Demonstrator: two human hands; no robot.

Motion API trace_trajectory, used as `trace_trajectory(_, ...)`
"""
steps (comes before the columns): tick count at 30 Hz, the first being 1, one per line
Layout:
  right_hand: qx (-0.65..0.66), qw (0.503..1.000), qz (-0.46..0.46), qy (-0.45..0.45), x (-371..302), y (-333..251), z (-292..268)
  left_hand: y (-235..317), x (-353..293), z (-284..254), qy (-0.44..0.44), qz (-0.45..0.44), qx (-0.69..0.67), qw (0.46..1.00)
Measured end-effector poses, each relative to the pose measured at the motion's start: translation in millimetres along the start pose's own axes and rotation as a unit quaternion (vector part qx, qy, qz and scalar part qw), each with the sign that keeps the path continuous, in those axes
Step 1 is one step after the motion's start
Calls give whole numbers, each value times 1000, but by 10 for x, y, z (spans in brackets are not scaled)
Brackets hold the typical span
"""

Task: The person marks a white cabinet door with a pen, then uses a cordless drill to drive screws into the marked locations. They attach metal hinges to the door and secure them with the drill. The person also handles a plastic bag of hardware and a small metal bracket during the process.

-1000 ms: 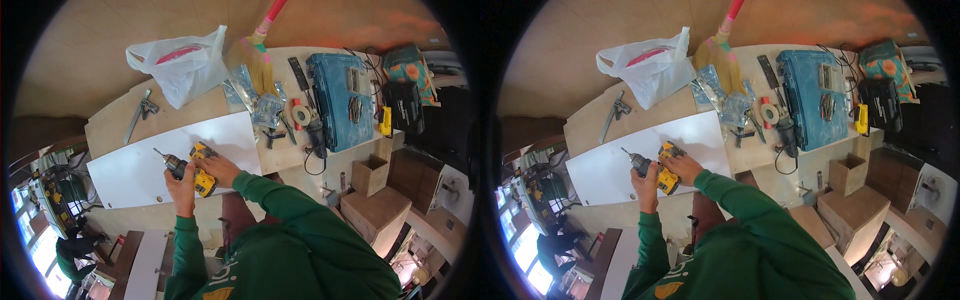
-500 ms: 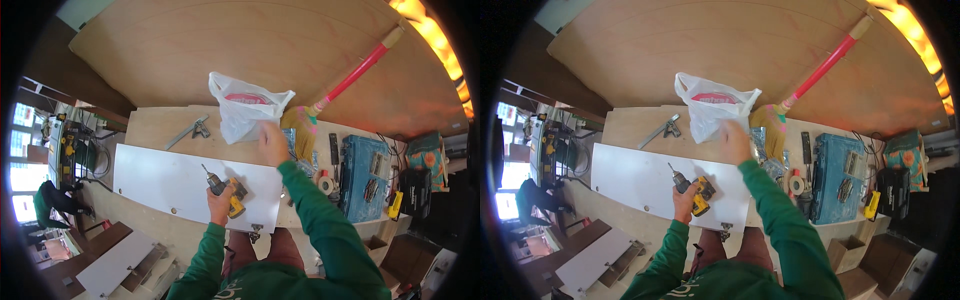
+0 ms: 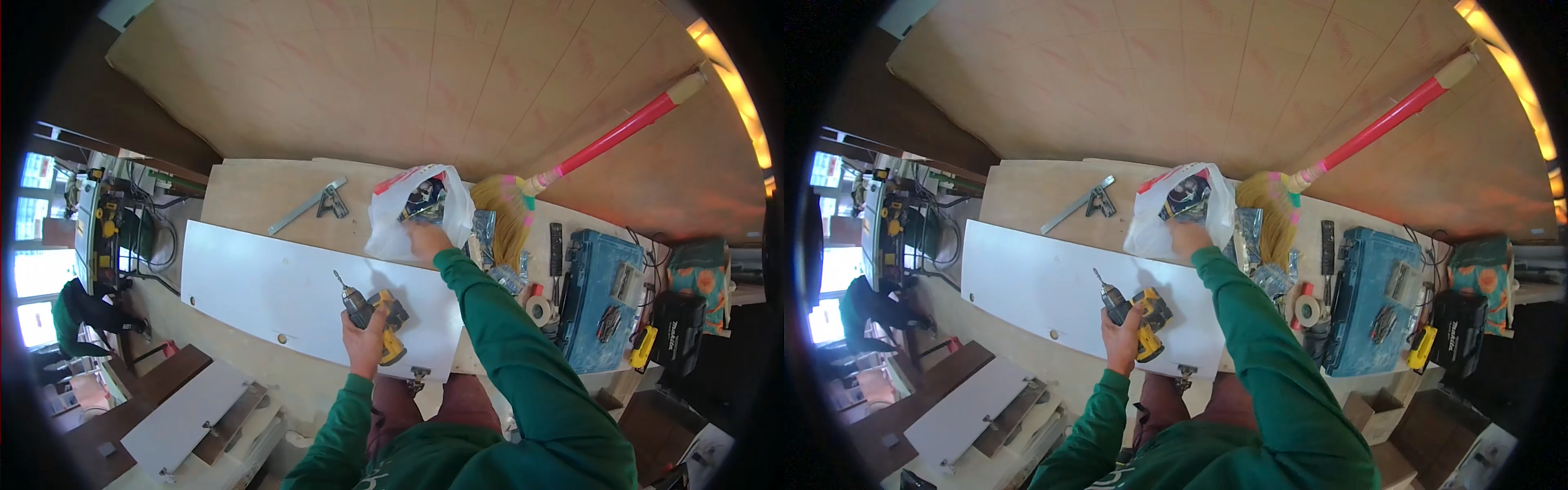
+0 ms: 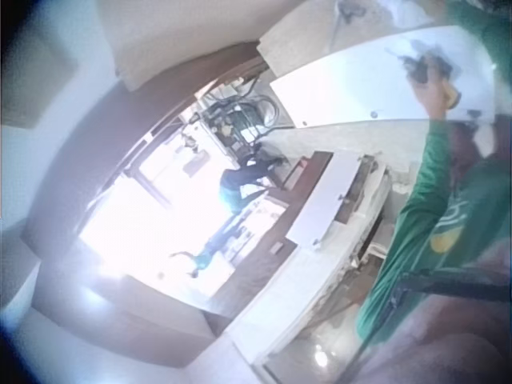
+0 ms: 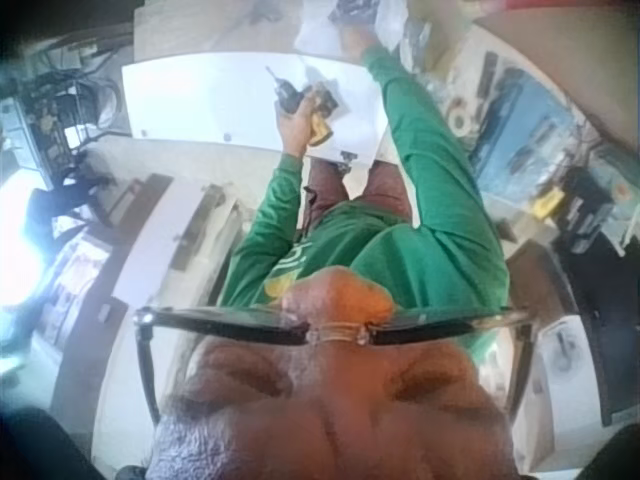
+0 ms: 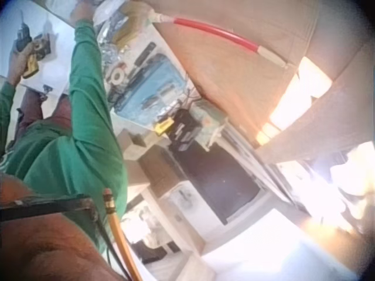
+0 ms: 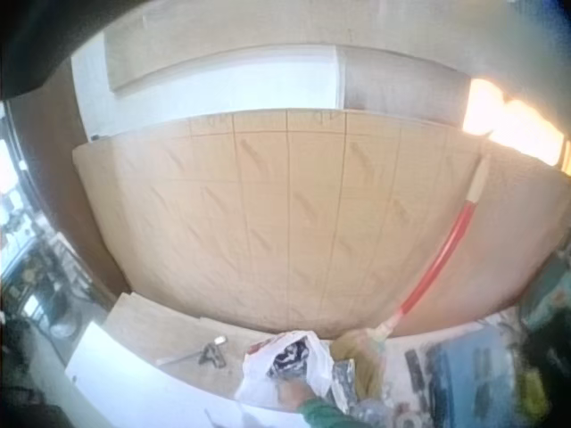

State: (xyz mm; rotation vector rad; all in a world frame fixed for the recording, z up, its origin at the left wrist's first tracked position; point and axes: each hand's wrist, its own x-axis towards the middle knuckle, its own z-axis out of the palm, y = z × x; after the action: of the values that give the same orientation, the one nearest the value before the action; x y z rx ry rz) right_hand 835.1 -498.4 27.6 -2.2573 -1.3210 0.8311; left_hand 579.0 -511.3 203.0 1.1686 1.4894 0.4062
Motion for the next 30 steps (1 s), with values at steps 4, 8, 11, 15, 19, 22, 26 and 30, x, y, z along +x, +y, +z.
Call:
trace_trajectory(4, 0, 989, 66, 132, 235, 52, -328, 89, -27, -3, -18, -21, -29, 999)
trace_trajectory(8, -185, 960, 13, 212, 366, 251, -492, 18, 11, -11, -16, -3, -15, 1000)
trace_trajectory(11, -203, 969, 28, 141, 485, 268, -569, 9, 13, -18, -6, 4, 4, 1000)
trace_trajectory(15, -187, 980, 25, 59, 653, 385, -681, 15, -4, 16, -19, 4, -10, 1000)
trace_trajectory(19, -121, 989, 22, 84, 640, 87, -942, 21, 12, 1, -14, 10, 8, 1000)
trace_trajectory(22, -50, 980, -24, 192, 246, -236, -1375, 19, -9, -13, -13, 13, -3, 1000)
trace_trajectory(26, -12, 946, -114, 303, -657, -570, -1314, -11, -10, -27, -8, 14, -18, 1000)
trace_trajectory(30, -17, 968, -61, 241, -1448, -814, -756, -24, -19, 8, -18, 32, -29, 999)
